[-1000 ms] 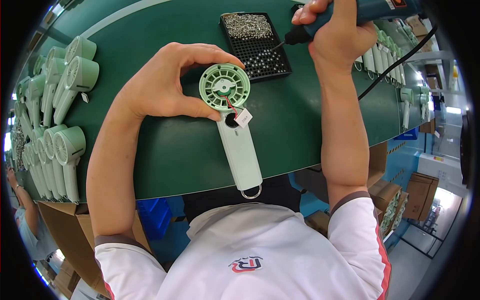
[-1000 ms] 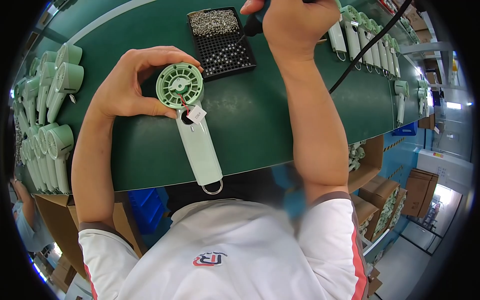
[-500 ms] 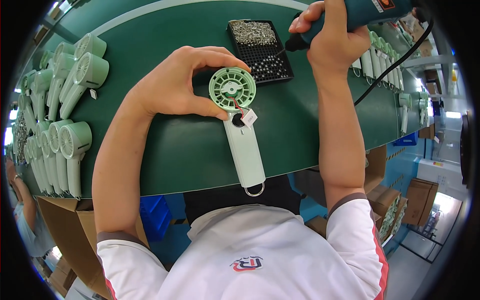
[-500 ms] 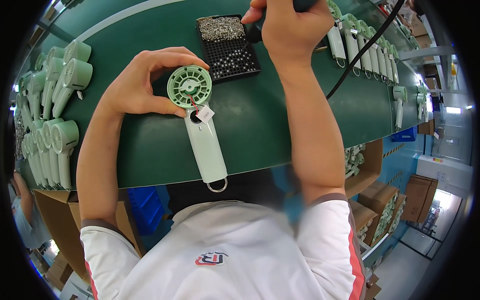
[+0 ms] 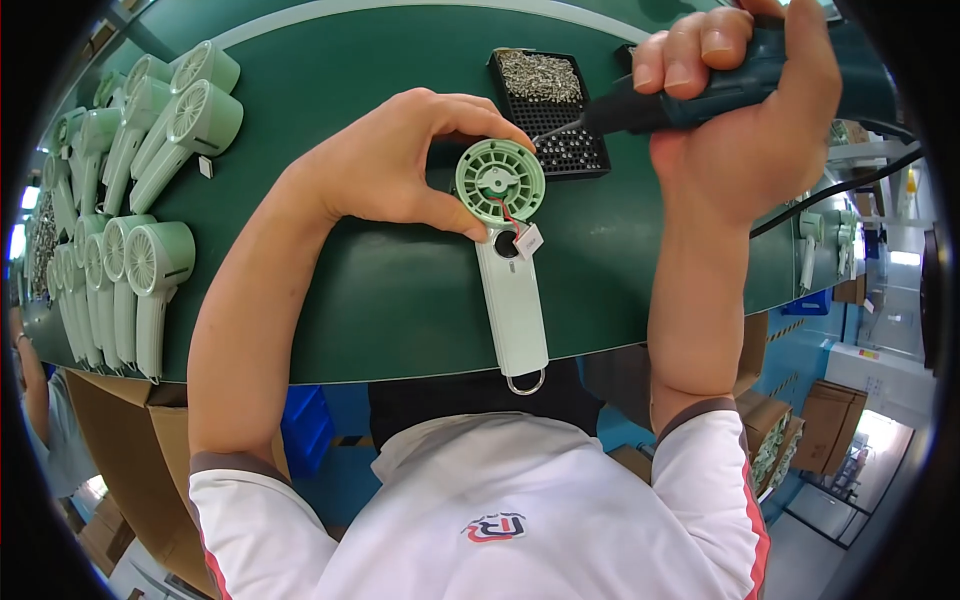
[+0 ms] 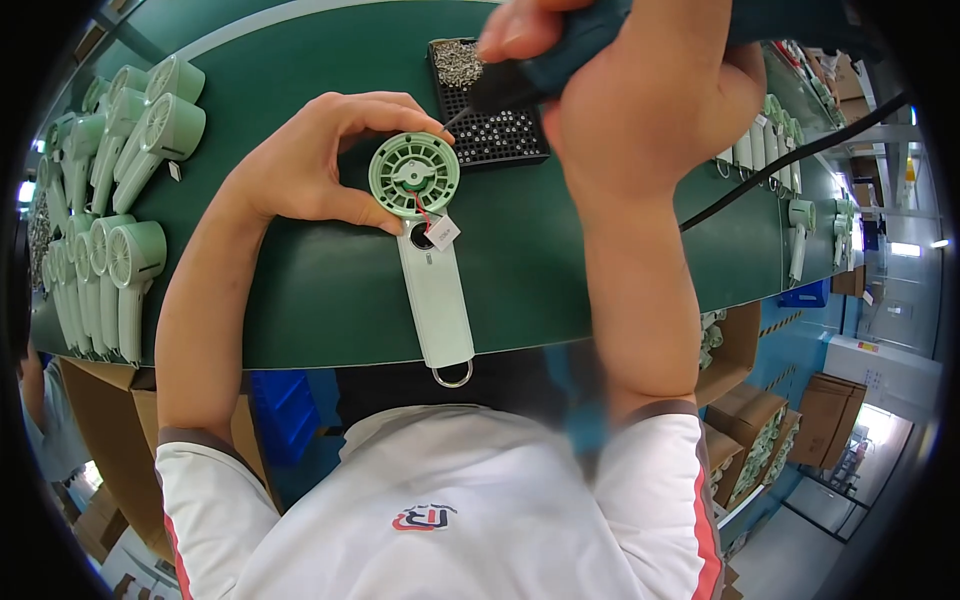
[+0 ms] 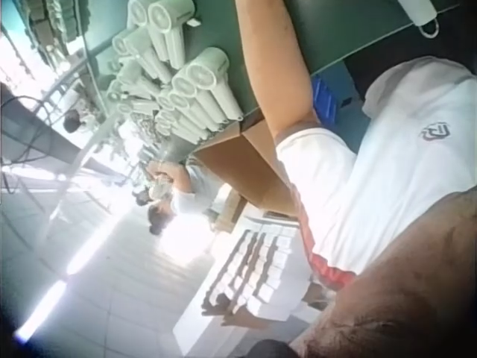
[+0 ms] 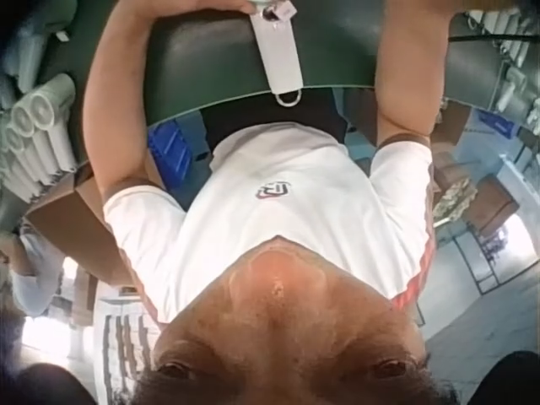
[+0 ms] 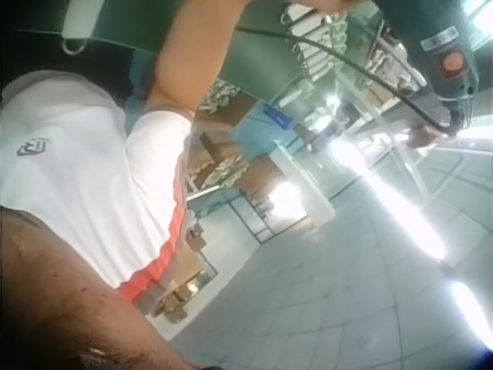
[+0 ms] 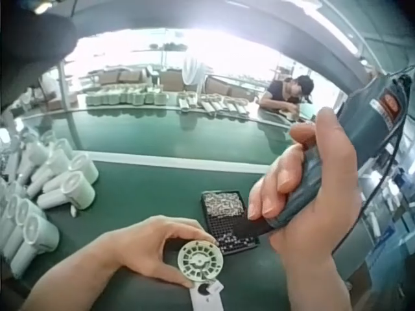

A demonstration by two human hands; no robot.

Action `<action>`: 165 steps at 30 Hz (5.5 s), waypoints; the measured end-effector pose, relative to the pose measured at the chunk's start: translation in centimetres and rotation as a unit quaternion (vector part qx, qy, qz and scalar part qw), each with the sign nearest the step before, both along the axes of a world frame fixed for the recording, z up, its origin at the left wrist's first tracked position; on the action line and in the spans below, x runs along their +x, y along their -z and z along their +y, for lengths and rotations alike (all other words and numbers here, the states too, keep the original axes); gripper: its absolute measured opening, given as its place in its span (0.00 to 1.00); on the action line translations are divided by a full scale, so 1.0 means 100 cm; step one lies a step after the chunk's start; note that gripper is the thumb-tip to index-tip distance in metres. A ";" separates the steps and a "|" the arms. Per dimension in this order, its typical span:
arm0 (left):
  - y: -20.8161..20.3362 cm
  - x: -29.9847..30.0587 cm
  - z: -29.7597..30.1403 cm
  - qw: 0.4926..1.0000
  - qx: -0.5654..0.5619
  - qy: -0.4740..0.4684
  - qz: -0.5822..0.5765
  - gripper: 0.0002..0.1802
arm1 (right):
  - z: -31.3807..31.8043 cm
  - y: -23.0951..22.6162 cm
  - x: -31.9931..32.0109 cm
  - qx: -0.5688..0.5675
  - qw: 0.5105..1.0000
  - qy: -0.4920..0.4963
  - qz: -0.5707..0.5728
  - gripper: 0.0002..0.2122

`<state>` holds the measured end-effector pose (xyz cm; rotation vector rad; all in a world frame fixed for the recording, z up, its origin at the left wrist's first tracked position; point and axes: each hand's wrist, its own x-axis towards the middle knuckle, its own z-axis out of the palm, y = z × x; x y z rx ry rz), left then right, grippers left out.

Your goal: The person assembles handheld fans by fastening screws into the handle base with an electric screwdriver, fitting a motor component into the fan casing, driving screws into the fan head with the screwdriver, and placing the assembled fans in a row on the table.

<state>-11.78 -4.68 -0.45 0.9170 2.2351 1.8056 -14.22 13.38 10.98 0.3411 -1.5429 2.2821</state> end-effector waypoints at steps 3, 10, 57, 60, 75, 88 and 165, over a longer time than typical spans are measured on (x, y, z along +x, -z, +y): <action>-0.002 0.002 -0.002 1.000 -0.015 -0.006 -0.002 0.36 | -0.008 -0.006 0.020 0.008 0.998 -0.036 -0.050 0.18; 0.002 0.002 -0.001 0.999 -0.010 -0.011 0.034 0.36 | -0.011 0.004 0.029 -0.015 0.987 -0.146 -0.060 0.15; -0.001 0.002 0.003 1.000 -0.014 -0.002 -0.009 0.37 | 0.034 0.020 -0.029 0.053 0.940 -0.284 0.181 0.21; -0.008 0.002 0.005 0.996 -0.075 0.007 0.038 0.38 | 0.053 0.027 -0.058 0.053 0.976 -0.146 0.151 0.15; -0.005 0.005 0.003 0.998 -0.061 -0.018 -0.015 0.38 | 0.030 0.054 -0.061 0.040 0.997 -0.059 0.035 0.12; -0.004 0.004 0.003 0.997 -0.078 -0.012 0.018 0.38 | 0.031 0.061 -0.067 0.056 0.995 -0.057 0.055 0.12; -0.009 0.002 0.004 0.997 -0.079 0.005 -0.009 0.37 | 0.050 0.040 -0.059 0.038 0.991 -0.081 0.099 0.13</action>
